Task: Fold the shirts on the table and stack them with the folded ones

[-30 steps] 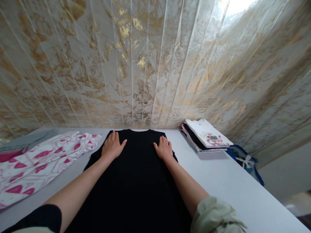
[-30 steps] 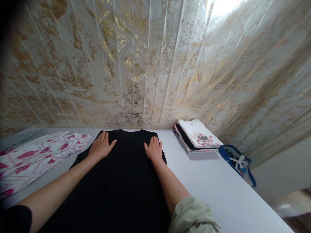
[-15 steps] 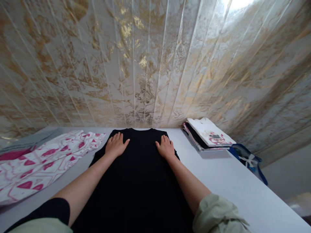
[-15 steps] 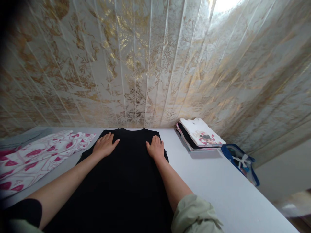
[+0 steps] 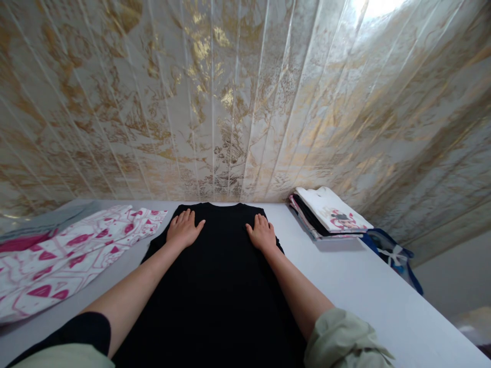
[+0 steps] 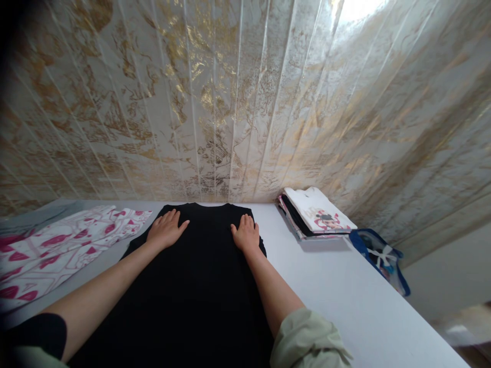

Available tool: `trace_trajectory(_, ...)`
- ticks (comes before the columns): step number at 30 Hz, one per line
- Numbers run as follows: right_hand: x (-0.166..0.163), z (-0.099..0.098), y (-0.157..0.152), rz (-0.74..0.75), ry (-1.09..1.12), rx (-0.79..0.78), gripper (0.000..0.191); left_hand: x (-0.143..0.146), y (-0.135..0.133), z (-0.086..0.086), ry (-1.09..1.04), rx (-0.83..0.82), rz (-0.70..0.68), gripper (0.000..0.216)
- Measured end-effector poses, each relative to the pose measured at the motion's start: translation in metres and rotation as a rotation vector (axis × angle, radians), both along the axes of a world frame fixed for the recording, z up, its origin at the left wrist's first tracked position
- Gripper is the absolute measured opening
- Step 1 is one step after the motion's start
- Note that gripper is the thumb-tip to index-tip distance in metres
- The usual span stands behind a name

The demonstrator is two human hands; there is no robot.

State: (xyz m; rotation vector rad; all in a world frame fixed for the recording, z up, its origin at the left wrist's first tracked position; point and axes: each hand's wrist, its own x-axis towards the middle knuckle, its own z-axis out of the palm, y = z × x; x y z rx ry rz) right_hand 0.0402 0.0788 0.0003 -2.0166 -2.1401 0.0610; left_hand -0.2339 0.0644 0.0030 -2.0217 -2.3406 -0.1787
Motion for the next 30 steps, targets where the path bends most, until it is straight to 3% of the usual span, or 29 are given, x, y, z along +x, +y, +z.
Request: trace_trajectory(30, 0.0003, 0.0009, -0.0002, 0.007, -0.016, -0.012, 0.067, 0.0005, -0.0005, 0.0, -0.004, 0.014, 0.006, 0.074)
